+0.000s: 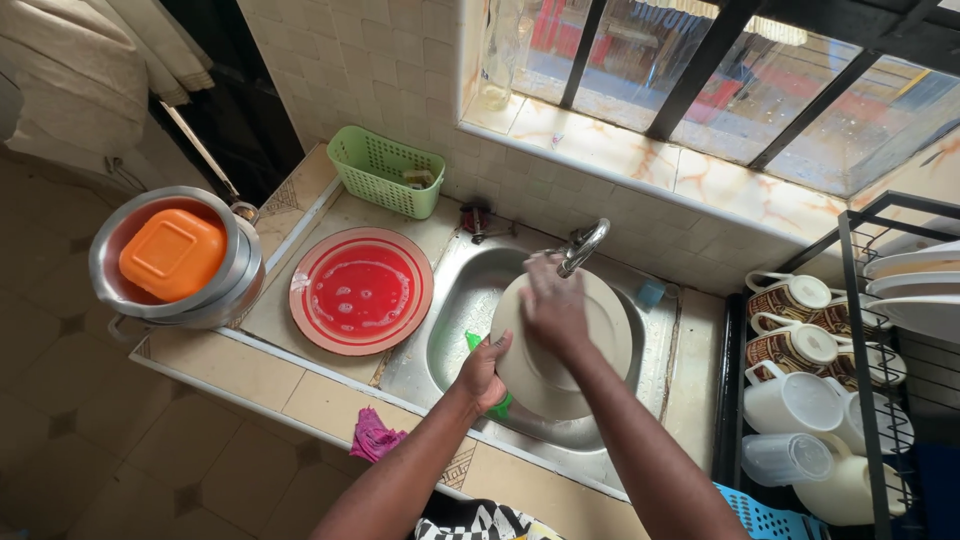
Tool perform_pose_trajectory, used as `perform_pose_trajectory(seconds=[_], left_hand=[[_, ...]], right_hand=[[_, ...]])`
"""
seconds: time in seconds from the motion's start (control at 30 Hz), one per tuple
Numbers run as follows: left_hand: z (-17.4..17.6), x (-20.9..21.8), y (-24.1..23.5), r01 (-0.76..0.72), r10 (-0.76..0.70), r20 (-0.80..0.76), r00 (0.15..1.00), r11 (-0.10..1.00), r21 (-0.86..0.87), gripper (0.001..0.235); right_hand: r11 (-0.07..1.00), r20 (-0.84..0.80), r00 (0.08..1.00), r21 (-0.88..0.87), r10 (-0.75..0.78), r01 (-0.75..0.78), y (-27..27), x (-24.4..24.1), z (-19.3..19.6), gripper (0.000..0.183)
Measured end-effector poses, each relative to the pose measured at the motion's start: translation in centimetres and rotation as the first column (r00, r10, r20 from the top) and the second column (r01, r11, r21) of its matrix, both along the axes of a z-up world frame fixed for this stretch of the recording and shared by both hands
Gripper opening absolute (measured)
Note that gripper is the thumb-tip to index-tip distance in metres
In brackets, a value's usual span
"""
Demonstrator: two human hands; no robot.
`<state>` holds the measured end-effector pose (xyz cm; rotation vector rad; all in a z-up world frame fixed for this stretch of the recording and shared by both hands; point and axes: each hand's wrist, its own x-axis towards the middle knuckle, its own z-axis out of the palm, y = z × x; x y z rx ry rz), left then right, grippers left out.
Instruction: Washing and rinsing plates and bowls in a sink and placing them on a drying rack
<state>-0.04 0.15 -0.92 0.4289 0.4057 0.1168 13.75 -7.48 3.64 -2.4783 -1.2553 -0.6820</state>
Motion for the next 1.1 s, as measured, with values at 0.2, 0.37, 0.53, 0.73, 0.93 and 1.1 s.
perform_pose_trajectory(seconds=[0.2, 0.37, 0.53, 0.73, 0.93, 1.1], left_hand=[[1.7, -0.3, 0.1, -0.058, 0.058, -0.003, 0.998, 0.998, -0.017, 0.027], [1.9, -0.7, -0.1, -0.048, 0.048, -0.004, 0.999, 0.999, 0.015, 0.029], [2.6, -0.8, -0.4, -0.095, 0.094, 0.022, 0.995, 0.995, 0.023, 0.025], [3.3, -1.5, -0.1, -0.113, 0.11, 0.033, 0.993, 0.988, 0.105, 0.021], [4.6, -1.8, 0.2, -0.137, 0.138, 0.007, 0.99, 0.974, 0.178, 0.021], [4.4, -1.7, 0.5, -0.192, 0.199, -0.009, 0.98, 0.957, 0.219, 0.022]], right_hand=[[0.991, -0.054, 0.99, -0.021, 0.133, -0.135, 0.2, 0.2, 0.5, 0.044], [0.991, -0.099, 0.994, 0.118, -0.049, 0.06, 0.7, 1.6, -1.0, 0.039], [0.988, -0.16, 0.977, -0.034, 0.14, -0.148, 1.1, -1.1, 0.6, 0.036], [0.924, -0.15, 0.982, 0.348, -0.115, 0.161, -3.0, 4.8, -4.2, 0.035], [0.8, -0.867, 0.408, 0.018, -0.287, 0.6, -7.5, 4.4, -3.7, 0.067], [0.67, -0.948, 0.018, 0.239, 0.319, 0.703, -9.3, 0.8, -2.0, 0.069]])
